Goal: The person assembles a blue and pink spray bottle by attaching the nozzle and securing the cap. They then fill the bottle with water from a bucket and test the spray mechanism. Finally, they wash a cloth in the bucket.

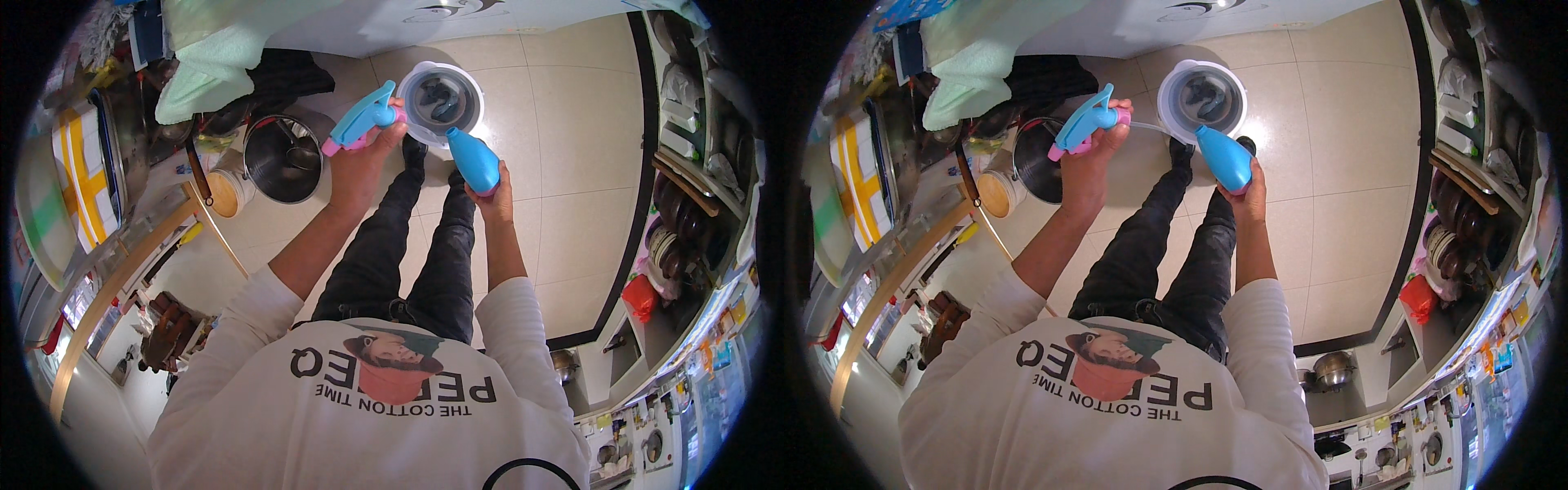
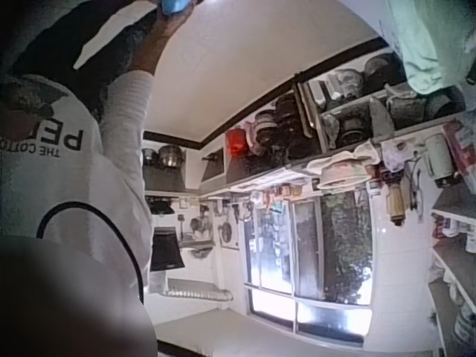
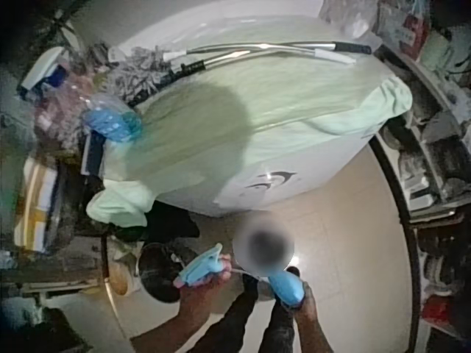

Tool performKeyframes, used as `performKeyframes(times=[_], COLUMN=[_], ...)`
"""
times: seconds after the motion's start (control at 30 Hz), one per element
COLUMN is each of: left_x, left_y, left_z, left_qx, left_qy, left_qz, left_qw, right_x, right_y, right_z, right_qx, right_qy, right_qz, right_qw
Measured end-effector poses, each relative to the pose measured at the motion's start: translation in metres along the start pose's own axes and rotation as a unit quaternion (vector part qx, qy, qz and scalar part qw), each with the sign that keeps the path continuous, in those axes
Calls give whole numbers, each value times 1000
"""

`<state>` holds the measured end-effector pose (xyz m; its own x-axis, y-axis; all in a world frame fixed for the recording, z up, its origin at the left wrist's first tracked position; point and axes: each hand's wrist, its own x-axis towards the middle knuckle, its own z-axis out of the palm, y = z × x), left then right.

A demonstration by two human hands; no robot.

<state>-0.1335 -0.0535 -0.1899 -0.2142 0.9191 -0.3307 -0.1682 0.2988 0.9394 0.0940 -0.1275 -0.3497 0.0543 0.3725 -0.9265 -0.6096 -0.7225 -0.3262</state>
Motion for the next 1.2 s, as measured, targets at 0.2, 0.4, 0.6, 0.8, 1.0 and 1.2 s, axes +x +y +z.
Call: performKeyframes(times=[0.2,0.4,0.6,0.8,1.0,1.2], left_x=[0,-1,0,-1,0,0], left_y=[1,-1,-1,3,0,4], left_z=[0,2,1,4,2,5], left_qx=[18,0,22,7,9,8], left_qy=[-6,-4,-12,1,-6,0], left_qz=[3,10,18,3,8,1], left_qw=[1000,1000,1000,1000,1000,1000], right_x=[-3,2,2,8,6,4], right_y=[-2,0,-1,2,-1,-4], right_z=[4,0,1,-2,-1,2], right_qx=[-9,-18,-16,-22,-11,-4], right_qy=[22,23,23,35,18,7], right_qz=[0,4,-5,-6,-9,-10], right_qw=[1000,1000,1000,999,1000,1000])
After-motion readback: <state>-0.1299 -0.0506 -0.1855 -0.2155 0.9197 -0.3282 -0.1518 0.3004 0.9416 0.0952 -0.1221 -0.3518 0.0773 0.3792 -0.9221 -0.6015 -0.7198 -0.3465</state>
